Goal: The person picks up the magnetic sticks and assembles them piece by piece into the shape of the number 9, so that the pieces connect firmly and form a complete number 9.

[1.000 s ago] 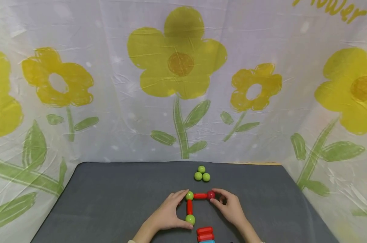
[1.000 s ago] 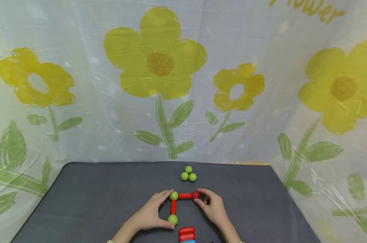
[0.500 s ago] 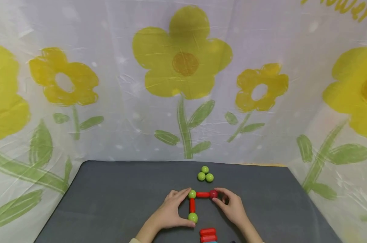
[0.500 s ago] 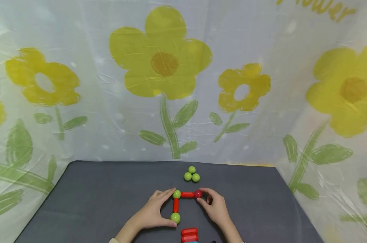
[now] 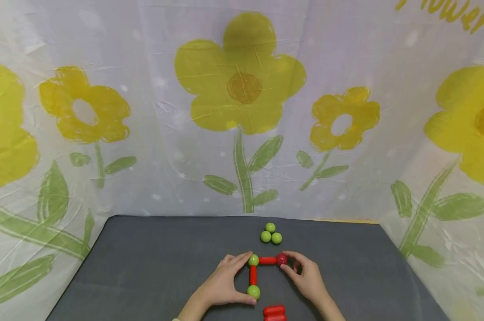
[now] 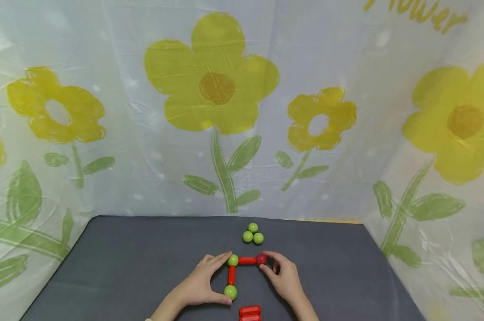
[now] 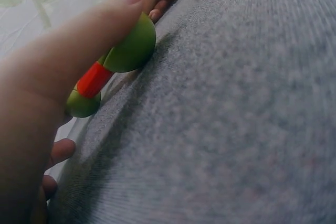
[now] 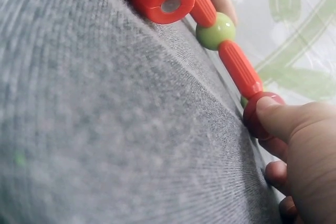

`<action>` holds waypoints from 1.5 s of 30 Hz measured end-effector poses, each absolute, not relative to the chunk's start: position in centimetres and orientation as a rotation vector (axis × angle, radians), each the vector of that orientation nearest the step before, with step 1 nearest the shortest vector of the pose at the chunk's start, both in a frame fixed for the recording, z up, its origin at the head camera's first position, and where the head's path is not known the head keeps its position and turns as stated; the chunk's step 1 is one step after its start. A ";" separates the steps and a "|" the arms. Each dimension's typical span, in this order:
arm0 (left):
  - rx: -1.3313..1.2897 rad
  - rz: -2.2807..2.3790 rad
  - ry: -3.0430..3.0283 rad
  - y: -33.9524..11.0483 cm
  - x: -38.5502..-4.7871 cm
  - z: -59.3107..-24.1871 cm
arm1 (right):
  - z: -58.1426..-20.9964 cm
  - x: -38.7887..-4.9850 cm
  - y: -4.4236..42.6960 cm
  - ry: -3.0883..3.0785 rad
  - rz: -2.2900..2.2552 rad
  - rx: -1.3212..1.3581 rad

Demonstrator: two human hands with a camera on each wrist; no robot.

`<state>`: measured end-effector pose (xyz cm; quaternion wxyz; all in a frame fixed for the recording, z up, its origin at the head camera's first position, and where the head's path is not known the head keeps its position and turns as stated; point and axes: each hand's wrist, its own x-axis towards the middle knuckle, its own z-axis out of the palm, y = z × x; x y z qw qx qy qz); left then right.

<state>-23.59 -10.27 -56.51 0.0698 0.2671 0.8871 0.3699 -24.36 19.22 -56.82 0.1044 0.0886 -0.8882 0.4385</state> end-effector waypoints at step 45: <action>0.836 1.073 2.662 -10.3 -23.4 -56.6 | -53.2 -20.9 20.1 -2.458 1.523 0.478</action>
